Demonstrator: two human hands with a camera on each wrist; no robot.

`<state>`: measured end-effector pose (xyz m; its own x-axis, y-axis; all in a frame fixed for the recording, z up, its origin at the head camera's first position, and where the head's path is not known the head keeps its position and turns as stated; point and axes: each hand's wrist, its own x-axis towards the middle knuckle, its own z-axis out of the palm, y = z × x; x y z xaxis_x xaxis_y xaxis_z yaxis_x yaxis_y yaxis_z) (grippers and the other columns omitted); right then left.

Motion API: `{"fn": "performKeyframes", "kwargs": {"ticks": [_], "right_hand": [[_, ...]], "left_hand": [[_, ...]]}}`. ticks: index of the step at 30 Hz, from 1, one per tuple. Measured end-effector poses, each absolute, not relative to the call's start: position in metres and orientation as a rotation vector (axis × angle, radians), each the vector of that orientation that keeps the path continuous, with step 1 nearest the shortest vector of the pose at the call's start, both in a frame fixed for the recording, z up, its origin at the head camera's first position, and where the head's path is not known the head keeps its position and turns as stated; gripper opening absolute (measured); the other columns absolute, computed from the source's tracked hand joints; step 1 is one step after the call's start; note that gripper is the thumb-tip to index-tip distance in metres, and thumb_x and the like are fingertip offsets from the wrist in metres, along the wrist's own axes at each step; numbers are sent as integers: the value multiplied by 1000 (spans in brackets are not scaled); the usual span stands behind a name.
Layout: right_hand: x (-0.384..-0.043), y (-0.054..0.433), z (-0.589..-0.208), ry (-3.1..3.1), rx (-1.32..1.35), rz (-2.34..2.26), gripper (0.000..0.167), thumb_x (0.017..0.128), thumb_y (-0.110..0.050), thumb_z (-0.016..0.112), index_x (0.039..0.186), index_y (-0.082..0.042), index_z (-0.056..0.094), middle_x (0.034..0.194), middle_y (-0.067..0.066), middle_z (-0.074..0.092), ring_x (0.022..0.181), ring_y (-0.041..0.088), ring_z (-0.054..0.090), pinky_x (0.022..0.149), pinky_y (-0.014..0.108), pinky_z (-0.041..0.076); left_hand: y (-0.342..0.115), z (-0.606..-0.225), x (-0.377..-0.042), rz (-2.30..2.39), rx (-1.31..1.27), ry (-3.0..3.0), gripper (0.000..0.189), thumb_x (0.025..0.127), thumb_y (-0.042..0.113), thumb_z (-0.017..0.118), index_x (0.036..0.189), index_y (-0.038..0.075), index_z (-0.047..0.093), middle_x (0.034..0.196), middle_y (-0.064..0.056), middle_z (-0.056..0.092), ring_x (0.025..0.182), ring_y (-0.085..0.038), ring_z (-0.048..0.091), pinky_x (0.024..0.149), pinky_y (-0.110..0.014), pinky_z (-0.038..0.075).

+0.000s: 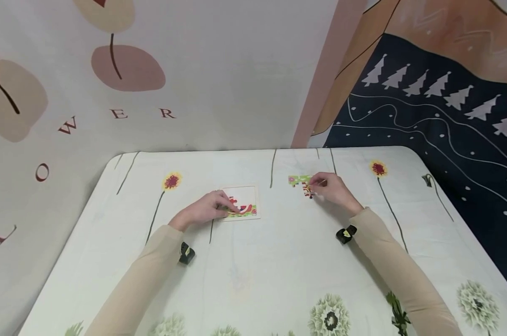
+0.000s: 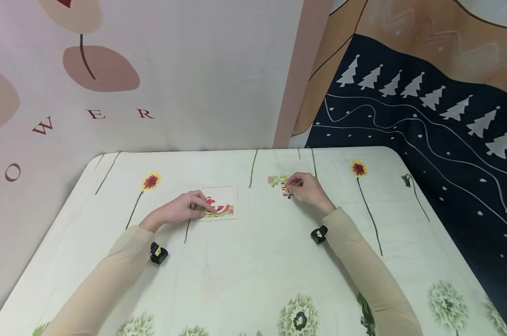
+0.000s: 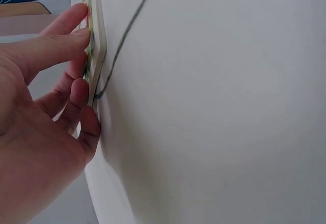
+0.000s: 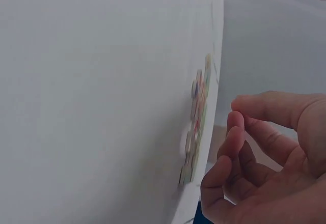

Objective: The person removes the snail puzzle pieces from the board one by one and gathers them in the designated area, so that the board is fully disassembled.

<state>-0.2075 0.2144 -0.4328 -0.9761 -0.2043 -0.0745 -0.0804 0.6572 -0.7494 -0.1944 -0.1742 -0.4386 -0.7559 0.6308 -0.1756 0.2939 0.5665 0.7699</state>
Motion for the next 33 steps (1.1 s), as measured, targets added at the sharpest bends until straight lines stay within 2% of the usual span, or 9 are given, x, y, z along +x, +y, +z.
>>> {"fn": "performKeyframes", "kwargs": {"ticks": [5, 9, 12, 19, 29, 33], "right_hand": [[-204, 198, -433, 2711, -295, -1270, 16, 97, -3, 65, 109, 5, 72, 100, 18, 70, 88, 28, 64, 73, 30, 47], [-202, 183, -436, 2702, -356, -1307, 14, 96, 0, 65, 106, 5, 72, 100, 19, 71, 89, 28, 63, 79, 31, 47], [-201, 171, -437, 2688, -394, -1355, 12, 95, 2, 66, 104, 6, 72, 102, 20, 71, 92, 29, 64, 83, 33, 48], [-202, 146, -438, 2642, -428, -1370, 12, 95, -1, 66, 104, 4, 73, 99, 16, 70, 89, 27, 64, 80, 32, 48], [-204, 115, -435, 2555, -437, -1390, 13, 95, -1, 66, 105, 3, 73, 98, 13, 69, 85, 20, 62, 74, 27, 47], [-206, 105, -435, 2539, -446, -1387, 13, 96, -2, 67, 107, 3, 73, 98, 13, 70, 87, 20, 63, 75, 27, 47]], "left_hand": [[-177, -439, -193, 1034, 768, 2406, 24, 93, -6, 68, 112, 4, 80, 103, -8, 62, 92, -22, 47, 79, -35, 38], [-182, -438, -191, 1017, 804, 2434, 24, 94, -4, 68, 112, 5, 80, 104, -7, 63, 98, -23, 53, 91, -42, 43], [-185, -437, -189, 1003, 808, 2444, 24, 93, -4, 68, 112, 5, 80, 104, -7, 64, 100, -23, 54, 94, -46, 43], [-192, -438, -188, 1017, 779, 2422, 24, 93, -3, 69, 114, 4, 79, 106, -8, 64, 100, -21, 55, 85, -35, 43], [-196, -438, -191, 1066, 732, 2334, 23, 94, -1, 70, 115, 1, 78, 107, -8, 60, 99, -21, 50, 87, -37, 41], [-197, -439, -193, 1066, 742, 2327, 23, 94, 0, 70, 115, 1, 78, 105, -7, 60, 95, -20, 47, 84, -36, 40]]}}
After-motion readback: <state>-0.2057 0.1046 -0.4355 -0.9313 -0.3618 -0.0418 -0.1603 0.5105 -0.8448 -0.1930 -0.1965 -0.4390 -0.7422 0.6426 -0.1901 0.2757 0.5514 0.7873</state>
